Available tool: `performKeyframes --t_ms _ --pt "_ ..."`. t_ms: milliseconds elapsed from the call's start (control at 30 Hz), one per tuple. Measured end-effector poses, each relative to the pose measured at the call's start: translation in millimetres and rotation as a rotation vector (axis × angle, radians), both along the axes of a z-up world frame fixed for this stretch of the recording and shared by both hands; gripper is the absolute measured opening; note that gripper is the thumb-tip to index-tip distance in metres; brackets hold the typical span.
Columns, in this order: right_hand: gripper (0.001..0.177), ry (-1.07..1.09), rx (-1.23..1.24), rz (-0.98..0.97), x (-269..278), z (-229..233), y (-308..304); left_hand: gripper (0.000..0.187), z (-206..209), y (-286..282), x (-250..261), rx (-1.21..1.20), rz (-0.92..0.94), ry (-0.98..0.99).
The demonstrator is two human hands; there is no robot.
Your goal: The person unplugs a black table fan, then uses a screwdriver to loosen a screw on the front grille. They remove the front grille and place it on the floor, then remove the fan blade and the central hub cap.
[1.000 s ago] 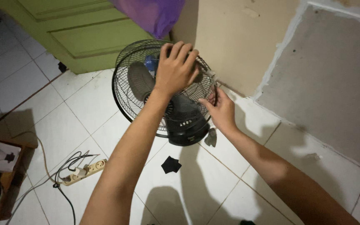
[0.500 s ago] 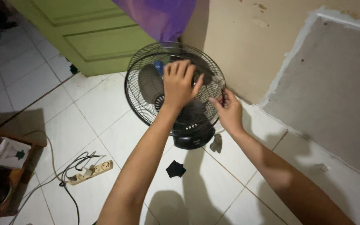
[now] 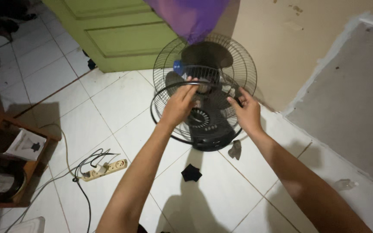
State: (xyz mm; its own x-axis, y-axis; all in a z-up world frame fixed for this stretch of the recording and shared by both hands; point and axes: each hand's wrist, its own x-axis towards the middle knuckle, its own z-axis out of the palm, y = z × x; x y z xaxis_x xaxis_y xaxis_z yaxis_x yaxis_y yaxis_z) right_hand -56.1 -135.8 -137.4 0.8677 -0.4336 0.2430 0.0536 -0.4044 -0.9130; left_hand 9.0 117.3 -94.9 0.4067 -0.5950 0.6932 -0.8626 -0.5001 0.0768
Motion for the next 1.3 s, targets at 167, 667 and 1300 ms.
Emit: performKeyframes --t_ms 167,667,1300 --pt "0.087 0.039 -0.082 0.096 19 -20 4 0.076 -55 -6 34 0.145 0.154 0.003" --pt "0.081 -0.041 -0.126 0.052 48 -46 12 0.122 -68 -10 54 0.03 0.411 0.249" --pt "0.093 0.005 -0.385 0.122 6 4 -34 0.084 -20 -16 13 0.026 0.234 0.429"
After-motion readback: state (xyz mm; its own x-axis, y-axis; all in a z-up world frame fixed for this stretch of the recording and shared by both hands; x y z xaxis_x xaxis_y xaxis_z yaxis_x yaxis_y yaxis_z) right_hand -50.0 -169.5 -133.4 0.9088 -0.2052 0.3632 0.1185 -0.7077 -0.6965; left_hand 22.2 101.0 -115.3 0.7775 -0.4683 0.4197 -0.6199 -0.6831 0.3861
